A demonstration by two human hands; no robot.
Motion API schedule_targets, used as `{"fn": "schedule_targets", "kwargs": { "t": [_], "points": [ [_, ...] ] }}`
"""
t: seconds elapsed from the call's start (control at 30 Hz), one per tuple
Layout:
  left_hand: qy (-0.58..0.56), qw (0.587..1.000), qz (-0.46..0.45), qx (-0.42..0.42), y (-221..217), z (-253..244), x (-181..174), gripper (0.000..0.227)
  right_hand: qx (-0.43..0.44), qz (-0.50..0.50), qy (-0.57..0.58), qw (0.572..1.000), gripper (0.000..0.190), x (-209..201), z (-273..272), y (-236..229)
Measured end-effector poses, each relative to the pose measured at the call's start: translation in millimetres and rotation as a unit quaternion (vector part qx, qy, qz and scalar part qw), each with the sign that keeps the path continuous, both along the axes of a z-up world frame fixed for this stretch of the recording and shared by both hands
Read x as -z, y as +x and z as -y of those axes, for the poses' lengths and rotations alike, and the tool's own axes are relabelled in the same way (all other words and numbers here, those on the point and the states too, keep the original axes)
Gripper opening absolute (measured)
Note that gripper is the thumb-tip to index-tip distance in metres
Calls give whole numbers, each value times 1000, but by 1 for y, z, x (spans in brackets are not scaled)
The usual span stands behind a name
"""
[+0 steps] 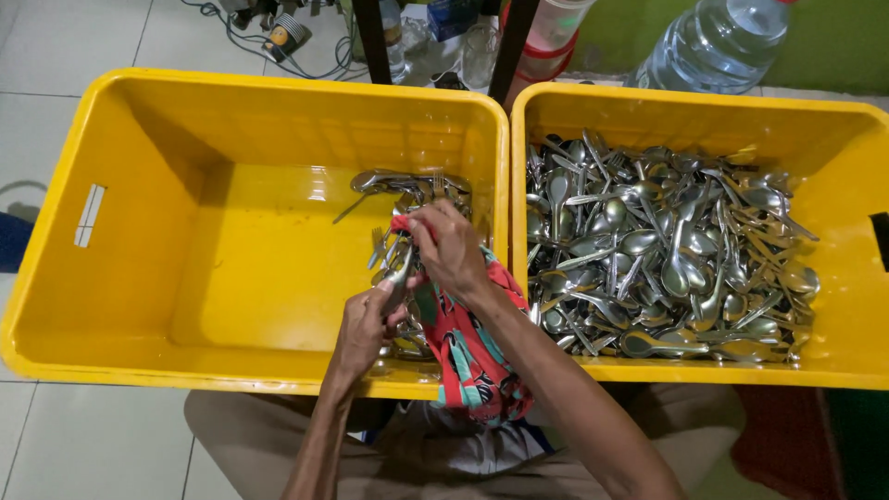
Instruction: The person wipes spoons and forks with a cloth and transfers them between plastic bins.
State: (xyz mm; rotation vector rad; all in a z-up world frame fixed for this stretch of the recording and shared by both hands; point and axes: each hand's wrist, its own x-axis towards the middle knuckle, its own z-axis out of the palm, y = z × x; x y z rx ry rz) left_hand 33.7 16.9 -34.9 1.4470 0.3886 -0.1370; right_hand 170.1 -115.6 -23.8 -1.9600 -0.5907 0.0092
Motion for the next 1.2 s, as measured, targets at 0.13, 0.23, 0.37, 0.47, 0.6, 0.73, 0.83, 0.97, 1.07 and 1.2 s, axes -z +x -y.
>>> {"fn": "schedule_targets", "kwargs": {
  "t": [0.13, 0.23, 0.37, 0.47, 0.6, 0.73, 0.83, 0.97, 1.07, 1.2],
  "points": [
    [-31, 999, 19, -14, -1, -5, -23, 52, 40, -43, 16, 998, 23, 13, 4, 8],
    [-153, 987, 26, -37, -4, -12, -10, 55, -110, -272, 101, 951, 24, 16, 9, 14],
    [-198, 973, 24, -114, 0, -16, -6, 41, -140, -289, 62, 945, 25, 44, 13, 18],
    [-240, 950, 80, -183, 10, -25, 30, 29, -145, -255, 72, 953, 24, 25, 11, 11],
    [-284, 902, 148, -290, 37, -26, 40, 38, -213, -228, 18, 950, 24, 18, 6, 2],
    [-359, 871, 98, -321, 54, -38, 44, 45, -326, -200, 32, 924, 24, 8, 6, -9],
    [-360, 871, 204, -263, 57, -61, 98, 45, -224, -202, -9, 953, 28, 2, 8, -13],
    [-347, 890, 189, -230, 58, -45, 57, 47, -101, 7, 32, 994, 13, -6, 3, -23],
    [-367, 897, 155, -191, 59, -18, 24, 48, -121, 129, 6, 984, 13, -20, -3, -38],
    [-304, 930, 161, -126, 55, 11, 7, 53, -66, 183, 27, 981, 9, -4, -8, -28]
  ]
}}
